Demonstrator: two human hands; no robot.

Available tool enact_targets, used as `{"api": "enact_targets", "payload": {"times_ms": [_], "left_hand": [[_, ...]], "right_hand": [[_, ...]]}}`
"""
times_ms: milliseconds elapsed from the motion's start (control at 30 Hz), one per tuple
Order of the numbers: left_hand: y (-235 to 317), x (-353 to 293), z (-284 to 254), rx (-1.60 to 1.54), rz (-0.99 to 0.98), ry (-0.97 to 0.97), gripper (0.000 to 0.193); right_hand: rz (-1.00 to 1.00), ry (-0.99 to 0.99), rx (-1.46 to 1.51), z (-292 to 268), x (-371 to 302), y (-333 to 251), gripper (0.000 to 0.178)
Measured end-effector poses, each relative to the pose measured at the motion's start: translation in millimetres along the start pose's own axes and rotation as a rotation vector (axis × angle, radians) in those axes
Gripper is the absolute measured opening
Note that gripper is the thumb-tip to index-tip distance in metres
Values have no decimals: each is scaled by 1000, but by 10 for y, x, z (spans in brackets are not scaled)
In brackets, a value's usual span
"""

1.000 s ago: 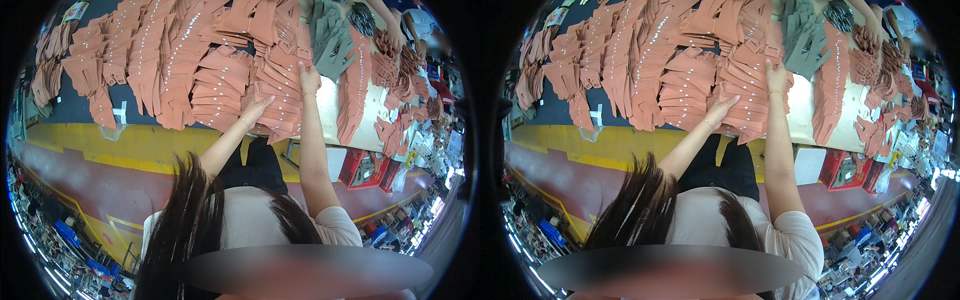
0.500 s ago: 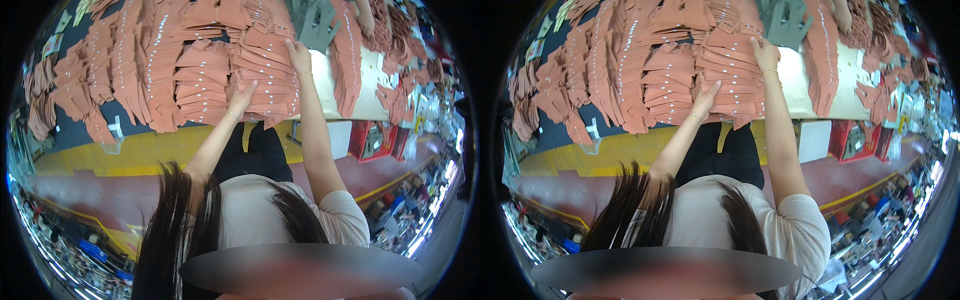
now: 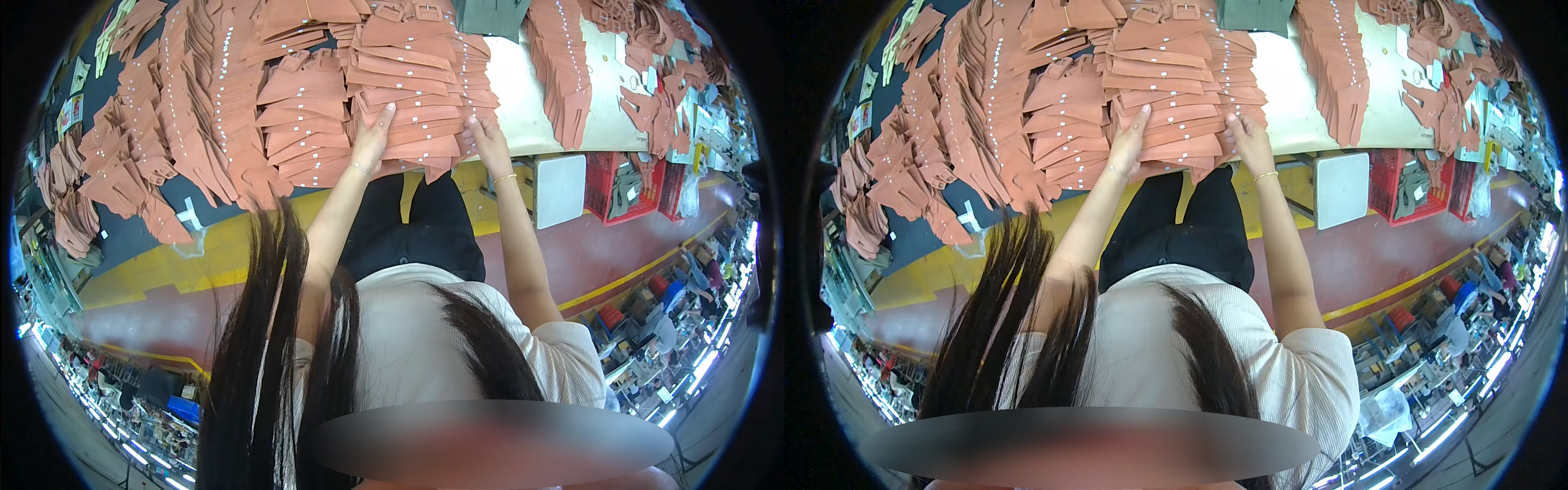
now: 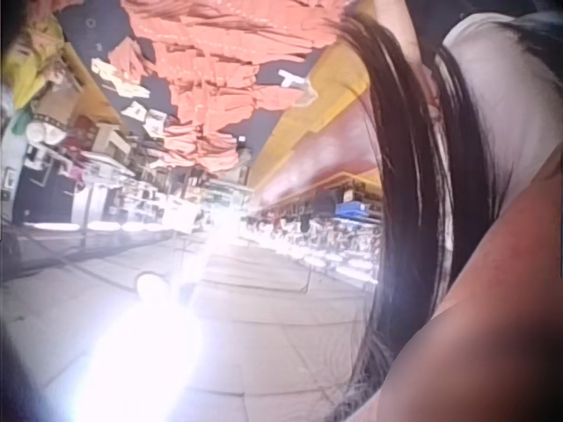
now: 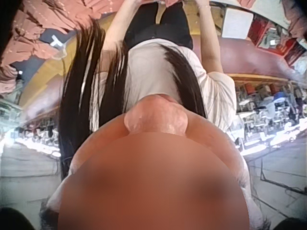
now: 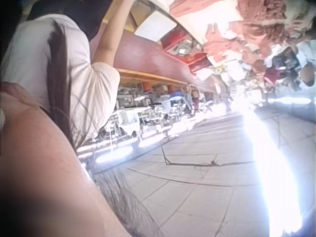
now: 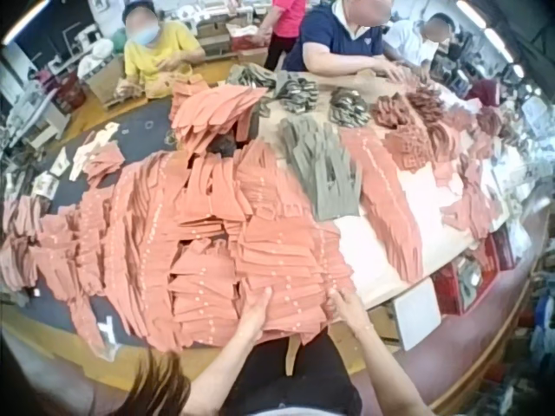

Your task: The person repeatedly picks up small terracotta-colored fabric pieces with white dots from a table and stacks them into neat piles. The person also moves some pieces aside to reach others and occasionally adjusts the alignment of the stacks.

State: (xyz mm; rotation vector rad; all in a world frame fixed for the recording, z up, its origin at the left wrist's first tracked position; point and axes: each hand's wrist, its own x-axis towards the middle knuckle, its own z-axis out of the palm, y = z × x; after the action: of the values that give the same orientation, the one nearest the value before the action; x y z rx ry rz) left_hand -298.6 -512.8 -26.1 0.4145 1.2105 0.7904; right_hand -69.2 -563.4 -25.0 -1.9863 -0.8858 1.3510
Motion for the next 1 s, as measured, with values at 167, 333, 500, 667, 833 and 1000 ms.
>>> {"api": "enact_targets", "payload": {"times_ms": [167,333,500,667,833,1000], "left_hand": [[-15,30,-6,33,55,-14,57],[17,-9,26,52,58,-14,54],[75,-55,58,50,20,-11,54],[74,-46,73,30,11,2,54],[83,-72,92,42,-15,65,56],[128,-118,122,57,-22,48,59]], "right_hand": [[2,-19,75,149,-161,132,40],[29,-42,95,166,-209,121,37],[36,-100,242,199,-262,92,39],[54,-85,249,217,-285,78,41],[62,-102,231,204,-297,90,43],[65,-132,246,205,-304,141,40]]}}
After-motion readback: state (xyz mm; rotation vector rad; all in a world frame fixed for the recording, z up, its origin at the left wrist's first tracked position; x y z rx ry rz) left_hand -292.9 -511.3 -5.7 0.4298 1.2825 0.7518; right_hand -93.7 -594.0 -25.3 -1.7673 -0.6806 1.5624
